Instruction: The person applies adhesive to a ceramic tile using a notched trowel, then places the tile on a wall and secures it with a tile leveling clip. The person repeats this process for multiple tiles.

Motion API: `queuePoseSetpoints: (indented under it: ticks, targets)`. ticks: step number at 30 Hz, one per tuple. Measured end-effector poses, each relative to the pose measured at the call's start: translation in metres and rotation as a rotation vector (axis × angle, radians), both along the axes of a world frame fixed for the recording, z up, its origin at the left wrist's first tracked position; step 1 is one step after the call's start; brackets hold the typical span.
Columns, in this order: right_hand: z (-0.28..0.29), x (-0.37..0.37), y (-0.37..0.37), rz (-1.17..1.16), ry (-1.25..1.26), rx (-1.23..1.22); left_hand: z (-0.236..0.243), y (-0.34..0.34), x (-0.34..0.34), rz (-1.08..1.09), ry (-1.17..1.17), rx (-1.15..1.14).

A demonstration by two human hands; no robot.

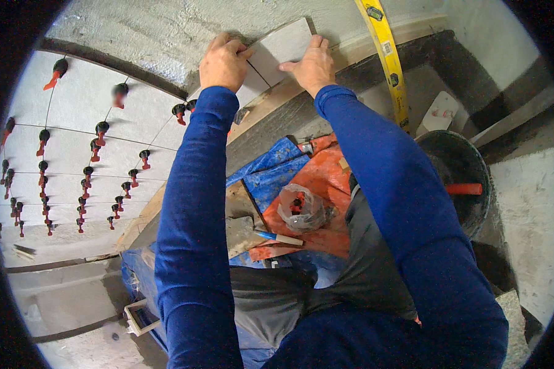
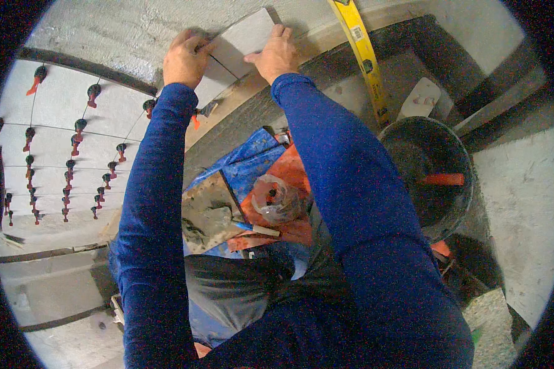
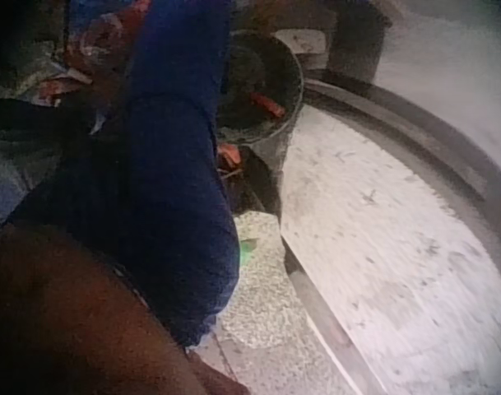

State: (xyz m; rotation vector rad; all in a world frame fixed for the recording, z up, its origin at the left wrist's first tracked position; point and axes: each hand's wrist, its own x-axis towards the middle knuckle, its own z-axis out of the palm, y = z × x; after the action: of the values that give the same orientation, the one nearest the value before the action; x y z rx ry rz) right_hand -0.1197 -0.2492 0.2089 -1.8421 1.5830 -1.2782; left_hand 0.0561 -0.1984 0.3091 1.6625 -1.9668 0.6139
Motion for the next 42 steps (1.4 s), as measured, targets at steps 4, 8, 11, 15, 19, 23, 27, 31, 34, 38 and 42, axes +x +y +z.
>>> queuePoseSetpoints:
  ticks: [4,8,11,15,19,23,27,31,34,38,42]
  targets:
    - [-0.002,0.0,-0.001,0.005,-0.002,0.002,0.0,0.009,0.004,0.001,0.032,-0.077]
    - [-0.003,0.0,0.001,-0.016,0.017,-0.041,-0.001,0.02,0.006,0.017,0.055,-0.049]
    - [-0.002,0.0,0.002,0.001,0.016,-0.047,-0.005,0.02,0.003,0.025,0.087,-0.069]
    - [-0.001,-0.001,0.003,0.008,0.031,-0.033,-0.011,0.017,0.0,0.041,0.071,-0.128]
    - [-0.004,0.0,0.002,0.002,0.058,-0.065,-0.013,0.014,0.003,0.044,0.082,-0.104]
    - [-0.006,0.001,-0.001,-0.003,0.075,-0.106,-0.017,0.013,0.002,0.056,0.038,-0.148]
    - [-0.006,0.0,-0.001,-0.001,0.088,-0.066,-0.019,0.012,-0.002,0.074,0.002,-0.194]
    - [-0.006,0.001,0.001,0.025,0.07,-0.022,-0.02,0.019,-0.013,0.153,-0.056,-0.209]
    - [-0.006,0.004,0.004,-0.011,0.103,-0.064,-0.043,0.057,-0.04,0.017,0.038,-0.262]
    - [-0.011,0.004,0.005,-0.112,0.251,-0.183,-0.072,0.143,-0.051,-0.142,0.215,0.09]
    - [-0.015,0.007,0.003,-0.087,0.182,-0.221,-0.084,0.23,-0.016,-0.07,0.303,0.407]
